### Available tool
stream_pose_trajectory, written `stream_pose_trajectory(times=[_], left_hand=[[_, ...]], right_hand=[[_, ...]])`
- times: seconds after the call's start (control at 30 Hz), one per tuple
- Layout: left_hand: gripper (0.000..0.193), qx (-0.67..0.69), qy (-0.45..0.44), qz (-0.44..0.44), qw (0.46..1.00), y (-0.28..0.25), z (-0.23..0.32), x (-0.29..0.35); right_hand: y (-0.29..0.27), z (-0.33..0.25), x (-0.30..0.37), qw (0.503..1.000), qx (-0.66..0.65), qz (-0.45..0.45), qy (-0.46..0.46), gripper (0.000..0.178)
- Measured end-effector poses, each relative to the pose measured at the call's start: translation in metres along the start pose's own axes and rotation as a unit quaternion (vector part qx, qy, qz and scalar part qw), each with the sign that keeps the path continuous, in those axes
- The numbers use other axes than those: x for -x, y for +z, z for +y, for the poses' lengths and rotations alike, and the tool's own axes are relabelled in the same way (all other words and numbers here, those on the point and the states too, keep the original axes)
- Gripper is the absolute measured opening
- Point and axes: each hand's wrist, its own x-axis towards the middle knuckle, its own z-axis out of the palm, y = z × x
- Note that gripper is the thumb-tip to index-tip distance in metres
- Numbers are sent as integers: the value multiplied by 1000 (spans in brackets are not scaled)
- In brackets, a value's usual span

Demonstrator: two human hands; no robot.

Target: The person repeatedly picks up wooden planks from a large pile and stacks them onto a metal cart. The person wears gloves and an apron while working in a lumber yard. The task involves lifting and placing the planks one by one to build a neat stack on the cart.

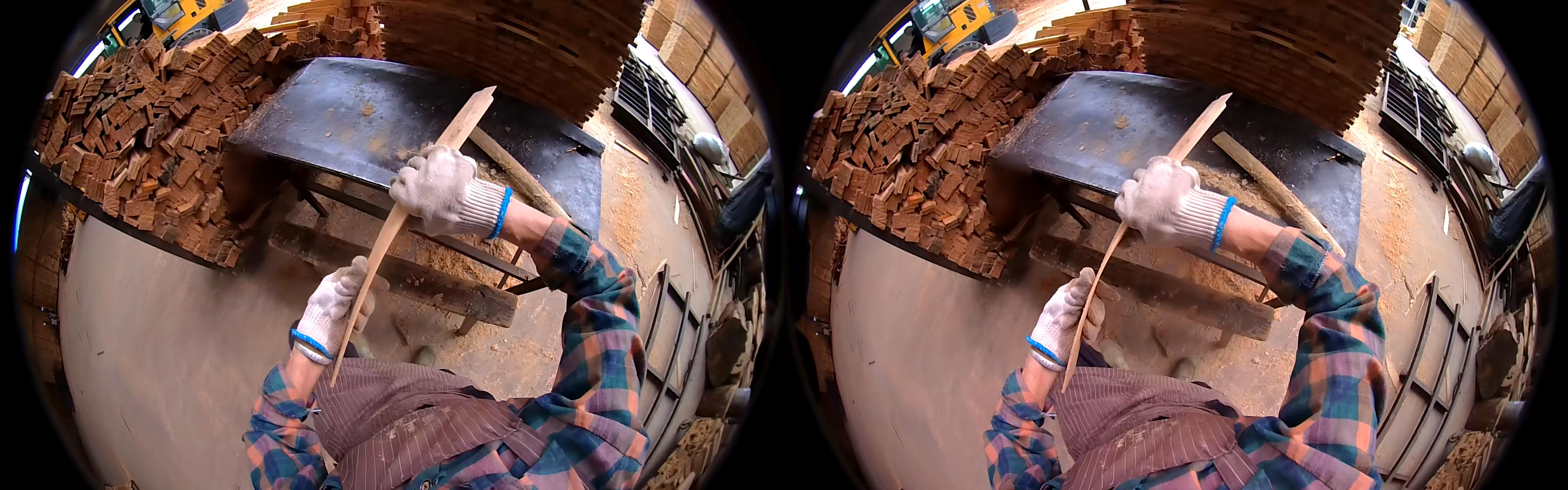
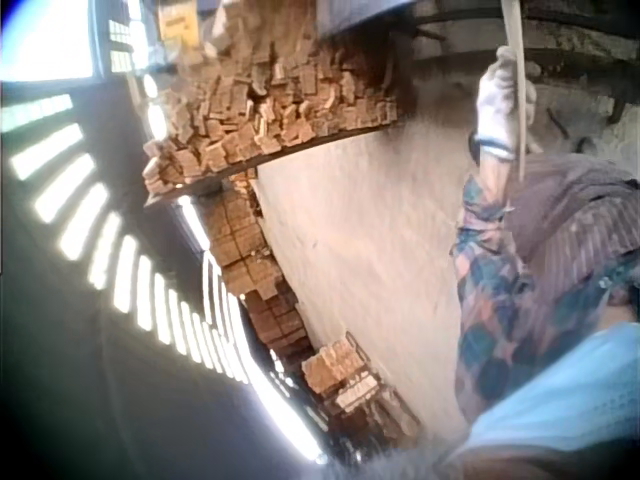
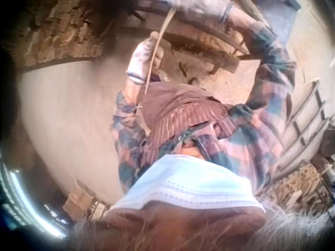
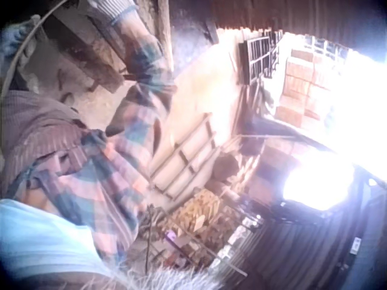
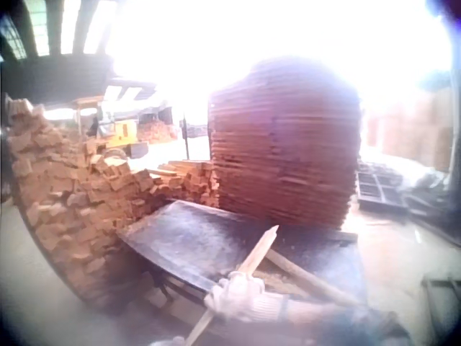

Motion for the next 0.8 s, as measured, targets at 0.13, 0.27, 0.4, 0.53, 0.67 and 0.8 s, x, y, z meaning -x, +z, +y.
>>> stream_pose_trajectory(times=[0.13, 0.27, 0.4, 0.53, 0.67, 0.8], left_hand=[[14, -305, 113, 110, 939, 79, 22, -20], [26, -127, -26, 12, 991, 72, 89, -83], [31, 16, -59, -32, 998, 53, 126, -163], [34, 127, -172, -99, 972, 12, 173, -227], [48, 158, -69, -98, 980, 10, 211, -273], [66, 12, -7, 155, 988, 9, 245, -306]], right_hand=[[-13, 53, -23, 998, 54, 22, -8, 33], [-16, 91, -54, 995, 29, -44, 79, 39], [31, 135, -99, 991, 4, -47, 128, 42], [86, 166, -169, 984, -17, -118, 133, 38], [115, 182, -268, 951, -130, -214, 182, 31], [138, 190, -335, 896, -250, -282, 236, 37]])
